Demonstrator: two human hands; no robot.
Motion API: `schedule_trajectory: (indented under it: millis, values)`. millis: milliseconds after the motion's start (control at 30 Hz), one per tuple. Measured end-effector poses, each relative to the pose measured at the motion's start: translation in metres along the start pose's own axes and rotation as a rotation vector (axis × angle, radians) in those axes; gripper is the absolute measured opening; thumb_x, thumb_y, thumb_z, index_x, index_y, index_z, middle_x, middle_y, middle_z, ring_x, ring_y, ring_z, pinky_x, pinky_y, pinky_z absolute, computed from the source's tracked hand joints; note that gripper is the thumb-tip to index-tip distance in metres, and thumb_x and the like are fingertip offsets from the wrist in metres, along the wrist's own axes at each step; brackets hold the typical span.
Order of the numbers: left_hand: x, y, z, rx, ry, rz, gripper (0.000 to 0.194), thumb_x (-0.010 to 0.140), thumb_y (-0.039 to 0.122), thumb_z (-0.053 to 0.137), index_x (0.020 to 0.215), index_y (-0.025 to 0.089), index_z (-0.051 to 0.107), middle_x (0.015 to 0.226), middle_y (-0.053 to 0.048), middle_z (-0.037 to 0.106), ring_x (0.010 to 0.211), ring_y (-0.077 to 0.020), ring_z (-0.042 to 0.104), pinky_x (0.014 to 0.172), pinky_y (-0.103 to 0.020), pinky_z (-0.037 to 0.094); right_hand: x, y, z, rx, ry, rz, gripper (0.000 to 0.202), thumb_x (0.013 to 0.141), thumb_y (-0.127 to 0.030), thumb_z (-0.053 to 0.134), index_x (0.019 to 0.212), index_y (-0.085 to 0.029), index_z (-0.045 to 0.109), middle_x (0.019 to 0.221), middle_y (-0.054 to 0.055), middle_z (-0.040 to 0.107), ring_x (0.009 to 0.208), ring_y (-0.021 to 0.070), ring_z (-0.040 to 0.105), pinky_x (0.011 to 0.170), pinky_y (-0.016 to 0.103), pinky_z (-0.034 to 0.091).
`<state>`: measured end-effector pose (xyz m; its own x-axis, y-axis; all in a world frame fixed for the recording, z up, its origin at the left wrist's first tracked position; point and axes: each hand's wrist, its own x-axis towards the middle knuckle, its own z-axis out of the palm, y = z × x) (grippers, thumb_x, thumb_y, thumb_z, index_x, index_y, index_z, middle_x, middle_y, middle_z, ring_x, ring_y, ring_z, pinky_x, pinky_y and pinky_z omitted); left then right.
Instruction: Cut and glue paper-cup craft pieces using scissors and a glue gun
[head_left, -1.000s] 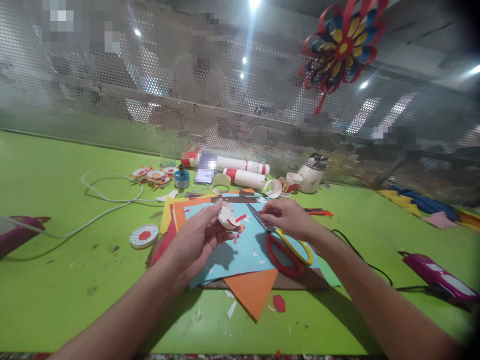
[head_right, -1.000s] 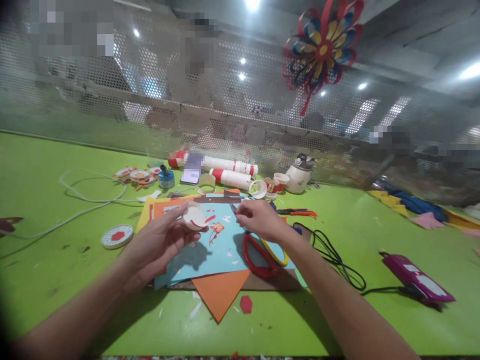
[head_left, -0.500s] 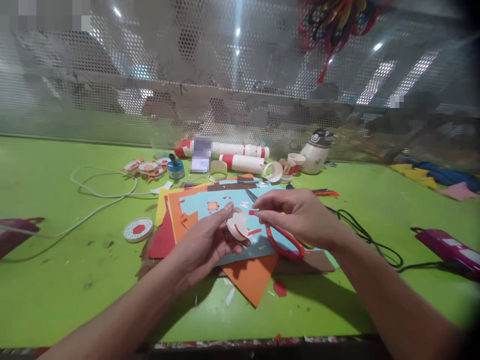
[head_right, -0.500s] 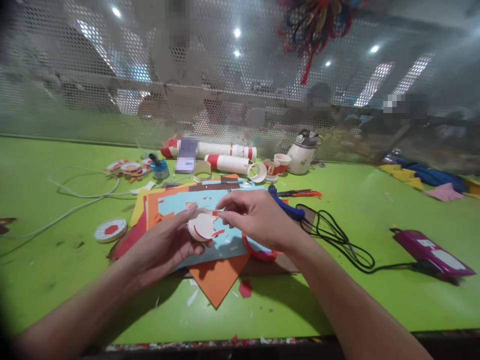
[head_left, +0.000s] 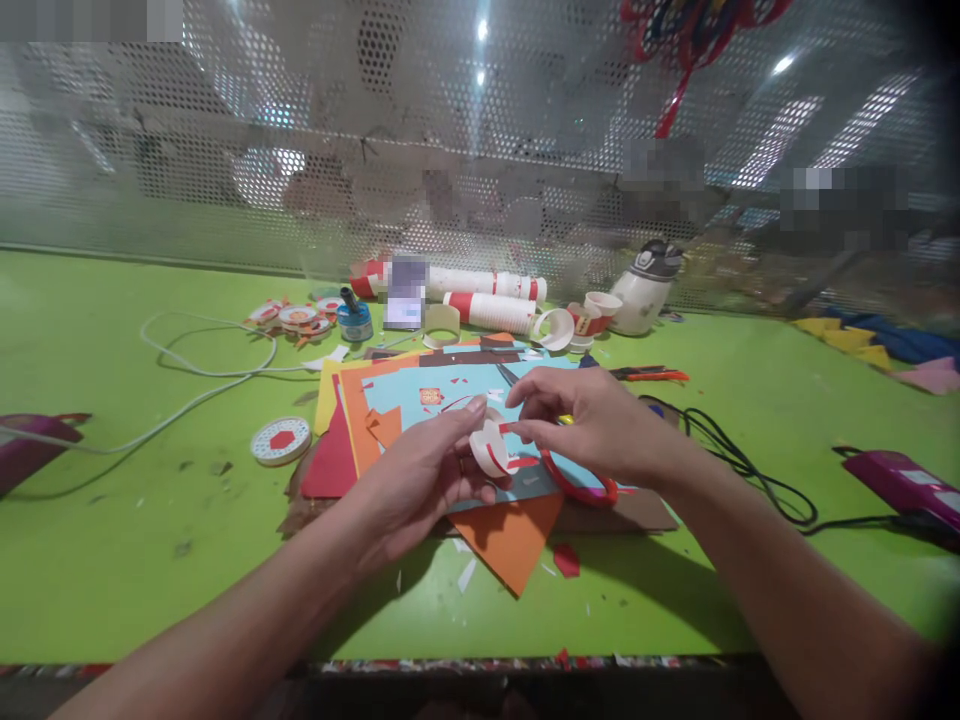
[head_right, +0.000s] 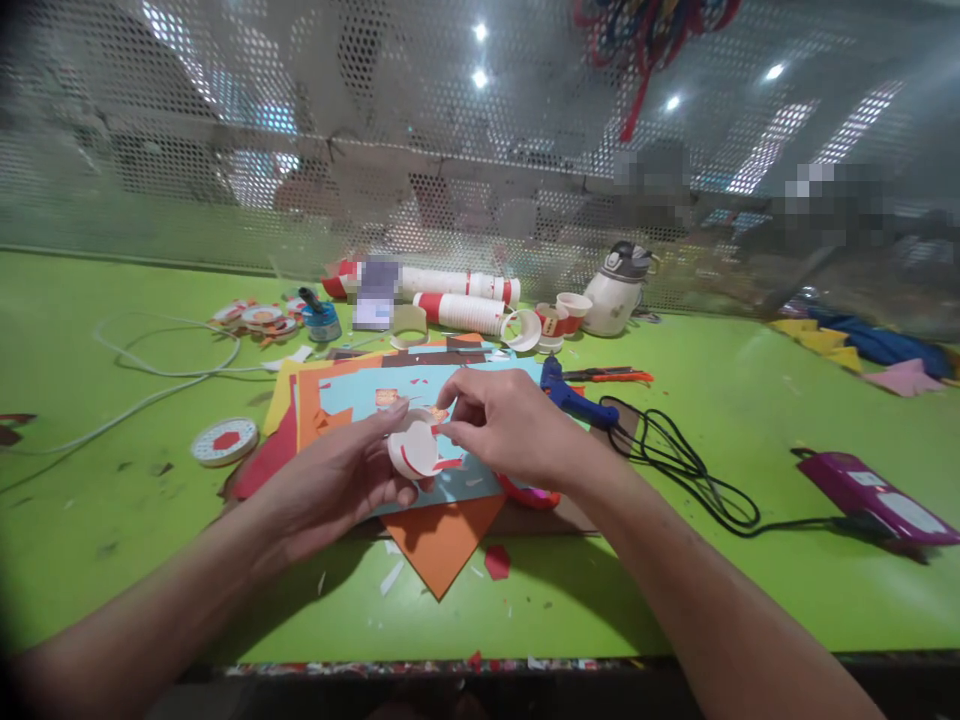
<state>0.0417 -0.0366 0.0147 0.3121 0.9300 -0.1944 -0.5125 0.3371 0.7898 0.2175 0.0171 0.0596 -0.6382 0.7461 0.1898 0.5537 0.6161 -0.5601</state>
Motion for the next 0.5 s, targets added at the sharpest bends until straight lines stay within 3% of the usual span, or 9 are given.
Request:
schedule_trajectory:
  millis: [500]
  values:
    - [-0.0001, -0.0011, 0.0003, 0.093, -0.01, -0.023, 0.028, 0.088, 0.039, 0.057, 0.087, 0.012, 0.066, 0.07, -0.004, 0.061, 0.058, -0.0096, 0.057, 0.049, -0.017, 0.048, -0.0023, -0.0004, 0.004, -0.123, -0.023, -0.069, 0.029, 0.079, -0.009, 0.06, 0.108, -0.012, 0.063, 0.066, -0.002, 0.065, 0.057, 0.0109, 0.054, 0.057, 0.022, 0.039]
